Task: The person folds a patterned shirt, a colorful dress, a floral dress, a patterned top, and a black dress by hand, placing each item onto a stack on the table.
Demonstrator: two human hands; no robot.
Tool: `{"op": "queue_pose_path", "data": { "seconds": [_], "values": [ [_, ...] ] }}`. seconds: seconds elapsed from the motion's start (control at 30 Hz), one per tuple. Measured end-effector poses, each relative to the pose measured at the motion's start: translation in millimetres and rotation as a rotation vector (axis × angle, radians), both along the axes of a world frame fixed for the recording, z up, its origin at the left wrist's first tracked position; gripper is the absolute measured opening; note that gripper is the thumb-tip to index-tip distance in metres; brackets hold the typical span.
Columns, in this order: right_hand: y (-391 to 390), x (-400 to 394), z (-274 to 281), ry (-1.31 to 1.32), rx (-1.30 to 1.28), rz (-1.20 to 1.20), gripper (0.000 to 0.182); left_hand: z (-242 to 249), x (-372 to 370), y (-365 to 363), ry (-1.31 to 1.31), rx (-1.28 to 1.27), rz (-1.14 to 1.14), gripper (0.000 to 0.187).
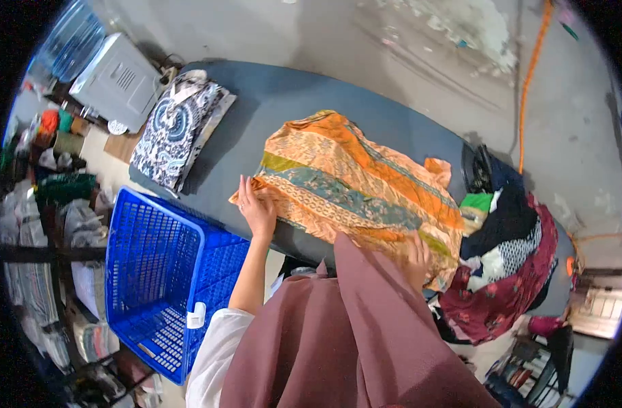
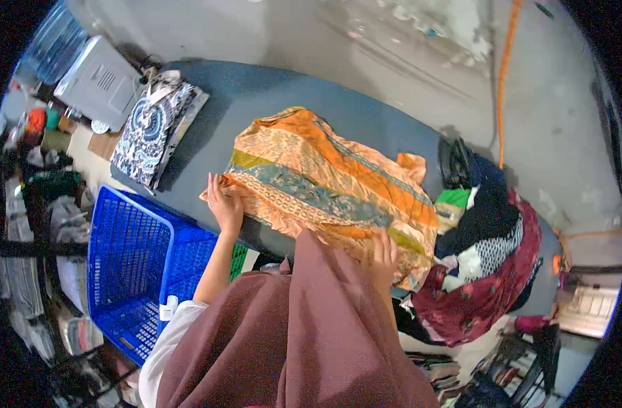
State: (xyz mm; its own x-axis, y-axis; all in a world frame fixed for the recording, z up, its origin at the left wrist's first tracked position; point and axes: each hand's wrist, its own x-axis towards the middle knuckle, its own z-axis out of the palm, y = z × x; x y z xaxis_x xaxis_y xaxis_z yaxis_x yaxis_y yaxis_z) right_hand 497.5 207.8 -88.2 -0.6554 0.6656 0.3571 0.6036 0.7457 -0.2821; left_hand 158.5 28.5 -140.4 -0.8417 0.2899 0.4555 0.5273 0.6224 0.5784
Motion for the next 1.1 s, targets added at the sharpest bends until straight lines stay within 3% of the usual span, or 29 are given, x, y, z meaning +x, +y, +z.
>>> {"op": "queue_pose_path", "data": {
  "seconds": [0.03, 0.13, 0.27, 0.4, 0.43, 0.5, 0.57, 0.6, 0.63, 0.73, 0.8, 0.83, 0.93, 0.97, 1.03, 1.1],
  "values": [
    [-0.7, -3.9, 3.7, 0.042, -0.019, 0.008, 0.037, 4.7, 3.0, -2.5, 0.058, -0.086, -0.08, 0.041],
    [8.4, -0.6, 9.0, -0.165, -0.19, 0.053, 0.044, -9.2, 0.3, -15.0, 0.022, -0.496, -0.153, 0.04],
    [27.1, 1.7, 31.2, -0.473, -0.434, 0.005, 0.04, 5.2, -2.5, -10.9, -0.144, -0.365, 0.0, 0.029],
    [62.5, 0.9, 32.4, -0.066, -0.226, 0.001, 0.033, 16.3, -27.0, 16.8, -0.124, -0.347, 0.064, 0.023],
    [73.5, -4.9, 43.6, -0.071, -0.226, -0.029, 0.031, 25.1, -29.1, 30.6, 0.039, -0.275, 0.022, 0.02],
    [106.2, -17.1, 39.5, -0.049, -0.179, -0.031, 0.031, 20.9, -55.0, 58.5, -0.096, -0.176, -0.178, 0.022],
    [139.3, -31.8, 37.4, -0.094, -0.195, 0.006, 0.038, 33.7, -59.0, 98.5, -0.154, -0.062, -0.233, 0.027],
    [151.7, -39.4, 32.4, -0.103, -0.178, 0.007, 0.04, 23.8, -65.7, 116.0, -0.053, -0.076, -0.253, 0.031],
    [163.9, -48.2, 24.2, -0.113, -0.159, 0.006, 0.042, 41.0, -66.7, 134.2, -0.227, -0.136, -0.291, 0.04],
    [193.8, -71.5, -0.2, -0.263, -0.181, -0.022, 0.048, 27.7, -83.0, 185.4, -0.264, -0.203, -0.345, 0.057],
    [209.5, -73.0, -30.6, -0.33, -0.119, 0.022, 0.047, 27.2, -92.5, 213.1, -0.345, -0.31, -0.295, 0.05],
    [211.4, -75.0, -32.8, -0.378, -0.133, 0.043, 0.037, 24.6, -103.8, 221.9, -0.392, -0.356, -0.304, 0.044],
    [214.8, -77.0, -21.7, -0.14, -0.35, 0.232, 0.025, 11.4, -130.5, 235.9, -0.468, -0.423, -0.336, 0.03],
    [210.9, -75.3, -0.6, -0.188, -0.717, 0.035, 0.023, 9.2, -139.5, 235.4, -0.432, -0.387, -0.345, 0.026],
    [214.9, -66.6, 35.4, -0.183, -0.831, 0.062, 0.024, 7.6, -158.0, 235.0, -0.381, -0.309, -0.343, 0.023],
    [228.3, -41.6, 22.7, -0.157, -0.828, 0.132, 0.028, 4.7, -168.3, 232.0, -0.364, -0.23, -0.326, 0.022]
  ]
}}
